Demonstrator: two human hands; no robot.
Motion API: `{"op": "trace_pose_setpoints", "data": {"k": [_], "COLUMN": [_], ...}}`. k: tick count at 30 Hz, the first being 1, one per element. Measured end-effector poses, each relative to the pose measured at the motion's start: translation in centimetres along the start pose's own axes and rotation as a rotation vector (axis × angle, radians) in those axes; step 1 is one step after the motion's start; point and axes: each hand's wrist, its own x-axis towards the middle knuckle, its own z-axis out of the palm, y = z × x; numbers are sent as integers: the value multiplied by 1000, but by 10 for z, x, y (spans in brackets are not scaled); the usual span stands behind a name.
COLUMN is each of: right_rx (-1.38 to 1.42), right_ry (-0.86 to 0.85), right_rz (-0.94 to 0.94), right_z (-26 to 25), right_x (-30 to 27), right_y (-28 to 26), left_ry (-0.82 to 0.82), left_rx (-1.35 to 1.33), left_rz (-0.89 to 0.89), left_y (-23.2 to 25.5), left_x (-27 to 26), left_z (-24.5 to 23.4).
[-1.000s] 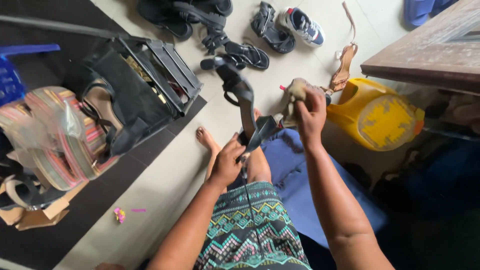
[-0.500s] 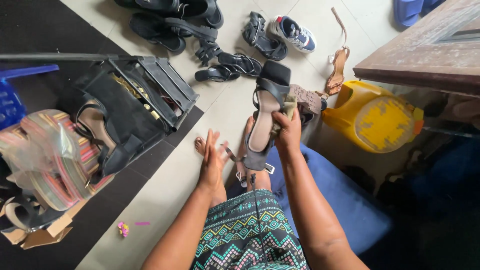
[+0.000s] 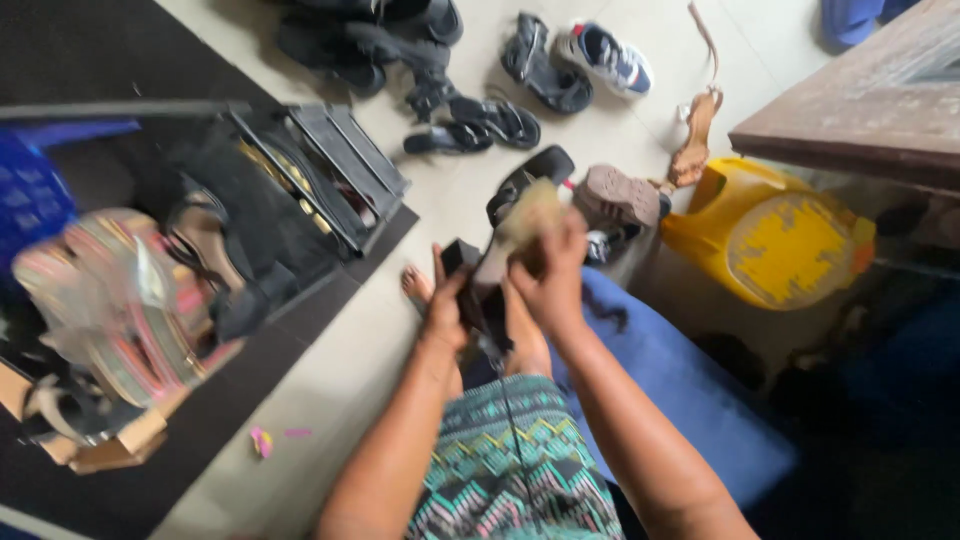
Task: The person sits on the floor and cleans several pairs of shoes using a cloth. They wipe the exterior of sneakers, sandals, and high heels one by one, then place them on a nearby shoe rack.
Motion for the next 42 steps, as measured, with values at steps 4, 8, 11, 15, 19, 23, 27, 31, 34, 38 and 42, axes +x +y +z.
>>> {"op": "trace_pose_setpoints", "data": {"k": [4, 8, 11, 15, 19, 23, 27, 31, 34, 38, 42], "right_rx": [222, 689, 242, -114, -58, -5, -228, 120, 170, 43, -36], "right_ry": [-524, -261, 190, -31, -183, -78, 202, 402, 290, -209, -85], "right_rz": [61, 433, 163, 159, -157, -161, 189, 212, 177, 71, 187], "right_z": [11, -16, -41, 4, 39, 24, -30, -35, -2, 22, -12], "right_x": [-34, -15, 28, 20, -39, -25, -9, 1, 5, -32, -25], "right_y": [8, 38, 53, 45, 38, 119, 156, 114, 74, 59, 85], "left_ry": [247, 130, -19, -19, 236, 166, 71, 228, 242, 256, 145], "left_rx": [-33, 193, 372, 618, 994, 1302, 861, 445, 668, 323, 223], "left_rz": [97, 297, 427, 510, 553, 675, 552, 184, 318, 190, 134], "left_y": [15, 15, 8, -2, -1, -4, 10, 17, 15, 17, 44], "left_x": [30, 18, 10, -3, -20, -41, -44, -26, 8, -5, -28], "left_z": [17, 23, 34, 35, 15, 2, 10, -11, -21, -33, -8]}}
